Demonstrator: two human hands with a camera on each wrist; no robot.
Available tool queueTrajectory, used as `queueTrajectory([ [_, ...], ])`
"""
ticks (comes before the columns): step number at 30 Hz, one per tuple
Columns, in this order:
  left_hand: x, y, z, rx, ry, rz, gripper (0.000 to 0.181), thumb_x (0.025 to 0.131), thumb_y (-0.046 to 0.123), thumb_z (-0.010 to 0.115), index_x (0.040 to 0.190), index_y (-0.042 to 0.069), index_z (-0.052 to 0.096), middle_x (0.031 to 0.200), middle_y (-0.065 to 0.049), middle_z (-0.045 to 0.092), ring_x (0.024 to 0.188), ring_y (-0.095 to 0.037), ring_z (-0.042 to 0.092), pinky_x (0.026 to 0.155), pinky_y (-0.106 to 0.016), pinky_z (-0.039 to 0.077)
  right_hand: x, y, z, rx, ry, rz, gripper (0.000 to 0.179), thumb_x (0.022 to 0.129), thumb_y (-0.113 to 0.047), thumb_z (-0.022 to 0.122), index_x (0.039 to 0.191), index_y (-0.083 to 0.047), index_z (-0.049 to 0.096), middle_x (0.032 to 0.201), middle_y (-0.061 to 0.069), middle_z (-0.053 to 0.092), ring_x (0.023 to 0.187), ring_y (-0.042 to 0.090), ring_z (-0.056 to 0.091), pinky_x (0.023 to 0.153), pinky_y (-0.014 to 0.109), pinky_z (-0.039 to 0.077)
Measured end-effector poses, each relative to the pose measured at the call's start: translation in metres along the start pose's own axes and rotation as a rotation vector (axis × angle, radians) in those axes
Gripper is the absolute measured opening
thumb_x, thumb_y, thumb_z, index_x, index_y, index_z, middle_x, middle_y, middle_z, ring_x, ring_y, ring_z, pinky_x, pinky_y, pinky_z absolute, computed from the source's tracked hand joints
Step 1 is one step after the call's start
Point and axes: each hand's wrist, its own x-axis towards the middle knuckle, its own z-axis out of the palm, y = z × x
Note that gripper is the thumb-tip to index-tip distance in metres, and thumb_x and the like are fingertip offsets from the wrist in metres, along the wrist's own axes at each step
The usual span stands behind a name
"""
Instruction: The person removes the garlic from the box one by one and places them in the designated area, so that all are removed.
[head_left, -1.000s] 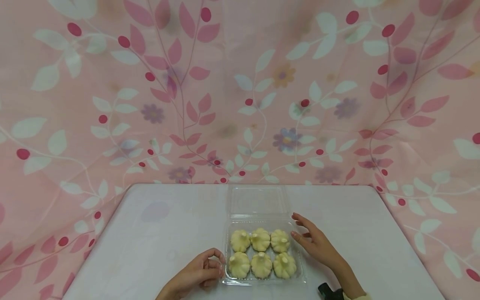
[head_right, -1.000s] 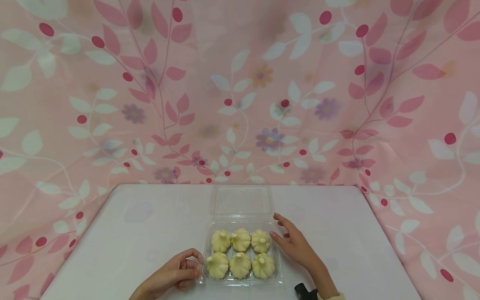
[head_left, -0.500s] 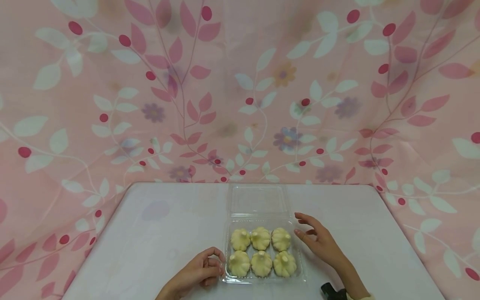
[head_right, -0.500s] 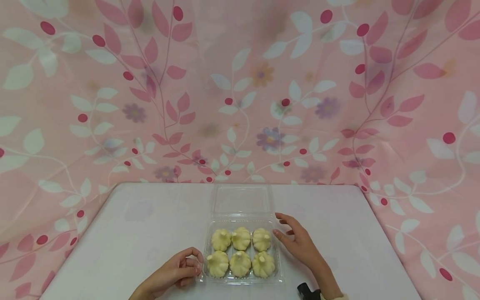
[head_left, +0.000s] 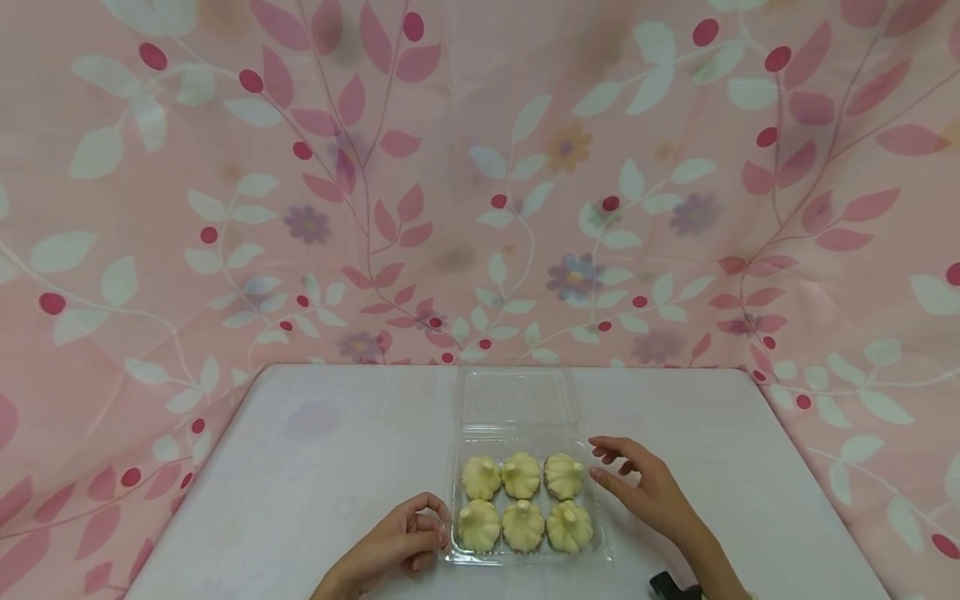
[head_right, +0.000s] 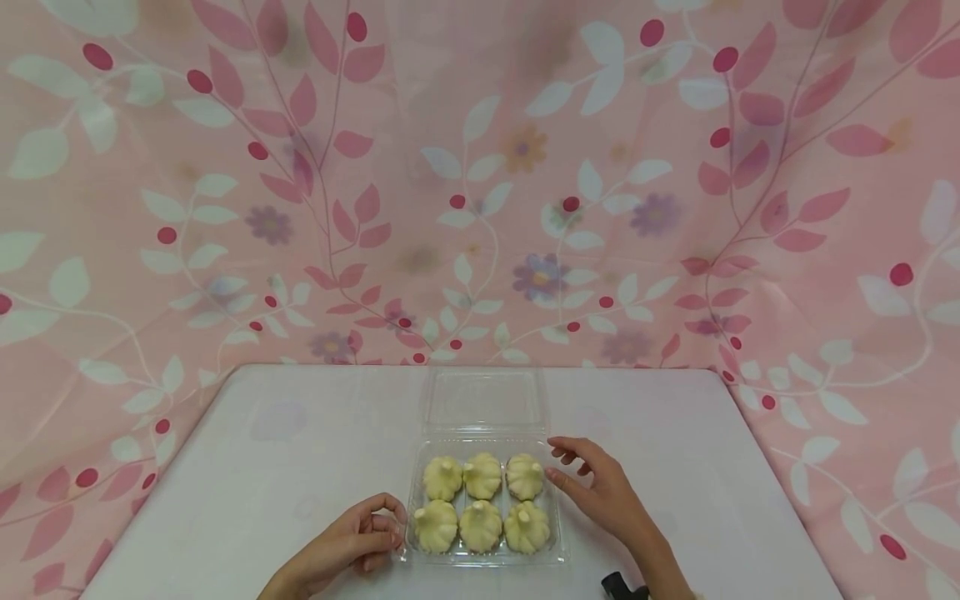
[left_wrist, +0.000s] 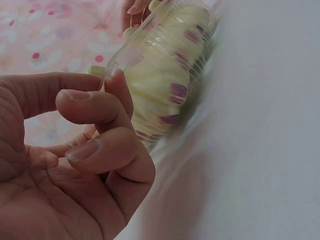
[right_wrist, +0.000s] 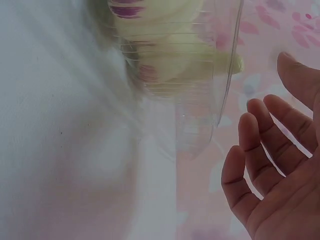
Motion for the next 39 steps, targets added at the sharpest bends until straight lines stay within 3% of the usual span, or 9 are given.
queueTrajectory([
  [6, -0.001, 0.001, 0.001, 0.002, 0.002, 0.002, 0.028, 0.095, 0.008, 0.061, 0.116, -0.005, 0.047, 0.089, -0.009, 0.067, 0.055, -0.008, 0.043, 0.049, -0.023, 0.035, -0.004, -0.005, -0.004, 0.015, -0.030, -0.012, 0.039, 0.087, -0.016, 0.077, 0.123, -0.022, 0.062, 0.098, -0.004, 0.064, 0.084, 0.010, 0.056, 0.068, 0.028, 0.048],
  [13, -0.002, 0.002, 0.002, 0.002, 0.008, -0.004, 0.027, 0.095, 0.008, 0.061, 0.115, -0.005, 0.047, 0.089, -0.009, 0.067, 0.055, -0.008, 0.043, 0.049, -0.022, 0.035, -0.007, -0.012, -0.004, 0.024, -0.068, -0.057, 0.033, 0.085, -0.018, 0.078, 0.116, -0.017, 0.066, 0.093, -0.008, 0.062, 0.078, 0.007, 0.053, 0.063, 0.026, 0.046],
  [22, -0.002, 0.003, 0.001, 0.007, 0.005, 0.001, 0.029, 0.095, 0.007, 0.061, 0.115, -0.006, 0.046, 0.089, -0.008, 0.067, 0.056, -0.008, 0.043, 0.049, -0.023, 0.035, -0.012, -0.014, -0.003, 0.072, -0.130, -0.087, 0.034, 0.083, -0.022, 0.080, 0.114, -0.015, 0.067, 0.090, -0.009, 0.061, 0.077, 0.006, 0.053, 0.063, 0.025, 0.045],
  [31, -0.001, 0.002, 0.001, 0.008, 0.009, -0.003, 0.028, 0.095, 0.008, 0.061, 0.115, -0.006, 0.047, 0.088, -0.008, 0.067, 0.056, -0.008, 0.042, 0.049, -0.023, 0.035, -0.013, -0.017, 0.000, 0.105, -0.181, -0.188, 0.034, 0.082, -0.020, 0.081, 0.113, -0.018, 0.067, 0.092, -0.004, 0.065, 0.078, 0.004, 0.054, 0.064, 0.022, 0.045],
  [39, -0.001, 0.001, 0.000, -0.002, 0.003, -0.002, 0.029, 0.095, 0.008, 0.061, 0.116, -0.005, 0.046, 0.088, -0.008, 0.067, 0.056, -0.008, 0.043, 0.049, -0.023, 0.036, -0.013, -0.020, 0.004, 0.099, -0.188, -0.214, 0.032, 0.082, -0.021, 0.081, 0.110, -0.015, 0.068, 0.088, -0.005, 0.064, 0.076, 0.004, 0.054, 0.063, 0.022, 0.046],
])
